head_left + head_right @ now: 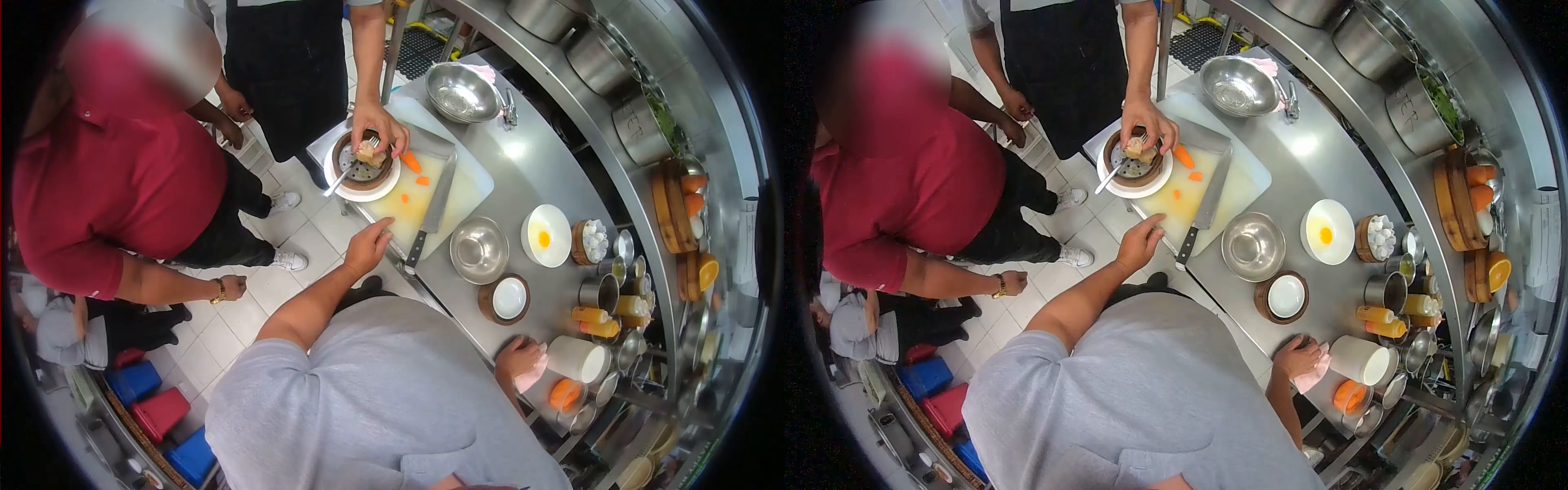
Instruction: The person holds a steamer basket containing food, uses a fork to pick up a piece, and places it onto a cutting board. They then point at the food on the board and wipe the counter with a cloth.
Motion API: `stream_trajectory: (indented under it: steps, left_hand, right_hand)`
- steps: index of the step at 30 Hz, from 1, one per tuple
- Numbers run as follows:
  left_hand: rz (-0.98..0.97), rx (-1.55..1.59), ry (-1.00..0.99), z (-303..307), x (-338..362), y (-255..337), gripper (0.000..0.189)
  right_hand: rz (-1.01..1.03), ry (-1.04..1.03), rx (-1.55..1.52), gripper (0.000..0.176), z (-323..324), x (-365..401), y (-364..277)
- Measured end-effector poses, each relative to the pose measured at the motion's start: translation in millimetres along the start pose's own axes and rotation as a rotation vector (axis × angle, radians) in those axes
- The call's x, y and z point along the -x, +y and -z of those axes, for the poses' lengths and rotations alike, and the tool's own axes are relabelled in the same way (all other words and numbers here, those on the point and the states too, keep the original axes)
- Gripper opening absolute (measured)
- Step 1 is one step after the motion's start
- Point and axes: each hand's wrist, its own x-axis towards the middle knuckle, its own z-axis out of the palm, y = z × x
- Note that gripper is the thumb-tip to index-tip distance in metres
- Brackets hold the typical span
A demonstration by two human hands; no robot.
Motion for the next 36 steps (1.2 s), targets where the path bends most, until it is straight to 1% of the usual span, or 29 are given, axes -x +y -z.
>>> stream_trajectory:
  steps: [3,5,6,8,9,10,12,13,14,16,18,19,20,22,23,25,26,28,29,30,31,32,33,34,35,36]
  left_hand:
    - [-0.065,-0.015,0.044,1,-2,1,0.040]
    - [0.069,0.028,-0.042,6,-1,8,0.039]
    - [0.066,0.021,-0.032,4,1,5,0.039]
    - [-0.071,-0.004,0.047,0,-1,-3,0.039]
    - [0.047,0.005,-0.037,5,-1,3,0.038]
    - [0.037,0.001,-0.034,6,-1,3,0.040]
    - [0.043,0.026,-0.046,8,-1,7,0.042]
    - [0.043,0.024,-0.047,8,0,7,0.042]
    - [0.019,0.028,-0.040,7,0,5,0.044]
    - [0.003,0.028,-0.013,3,1,-2,0.045]
    - [-0.123,0.018,0.035,-2,0,-15,0.047]
    - [-0.103,0.001,0.015,-9,7,-25,0.048]
    - [-0.102,-0.025,0.002,-11,2,-31,0.049]
    - [-0.032,-0.009,-0.054,10,1,-4,0.044]
    - [-0.044,-0.018,-0.041,13,-1,1,0.044]
    - [-0.026,0.017,-0.061,16,2,6,0.045]
    - [-0.024,0.013,-0.052,16,2,6,0.045]
    - [-0.078,0.004,-0.029,15,3,7,0.046]
    - [-0.116,0.013,0.002,14,3,7,0.046]
    - [-0.114,0.016,0.003,14,4,7,0.046]
    - [-0.111,0.013,0.009,13,4,7,0.047]
    - [-0.109,0.011,0.014,12,4,9,0.048]
    - [-0.109,0.013,0.014,13,3,10,0.048]
    - [-0.047,-0.007,-0.027,14,4,11,0.049]
    - [0.017,-0.027,-0.070,14,6,13,0.051]
    - [0.016,-0.023,-0.071,12,8,11,0.051]
  right_hand:
    - [-0.024,-0.025,-0.006,0.047,0,-1,-1]
    - [-0.017,0.026,0.024,0.047,4,0,-5]
    - [-0.012,0.027,0.013,0.047,5,1,-3]
    - [-0.004,0.021,-0.012,0.045,5,0,-2]
    - [0.011,0.090,0.017,0.044,1,1,-2]
    - [0.010,0.094,-0.004,0.044,-6,0,-4]
    - [0.002,0.124,0.005,0.044,3,2,-5]
    - [-0.037,0.065,0.011,0.044,6,2,-6]
    - [-0.036,0.064,0.008,0.044,12,2,-9]
    - [-0.058,-0.084,-0.054,0.038,33,-1,-18]
    - [0.043,0.005,0.099,0.041,66,-1,-34]
    - [0.017,-0.119,0.073,0.040,78,-5,-32]
    - [-0.010,-0.235,0.029,0.039,76,-8,-35]
    - [0.097,-0.001,-0.025,0.038,63,-1,-24]
    - [0.098,0.008,-0.043,0.038,64,-1,-29]
    - [0.089,0.083,0.088,0.037,69,3,-33]
    - [0.096,0.084,0.081,0.037,69,2,-34]
    - [0.029,-0.017,0.011,0.037,69,2,-32]
    - [0.034,-0.017,0.011,0.037,52,2,-24]
    - [0.033,0.064,0.015,0.036,19,2,-9]
    - [0.031,0.145,0.020,0.036,1,2,3]
    - [0.030,0.147,0.024,0.036,0,2,6]
    - [0.007,0.076,0.002,0.037,-2,2,8]
    - [-0.015,0.005,-0.018,0.038,-4,3,10]
    - [-0.015,0.006,-0.013,0.038,2,3,8]
    - [-0.044,-0.059,-0.033,0.038,17,2,-1]
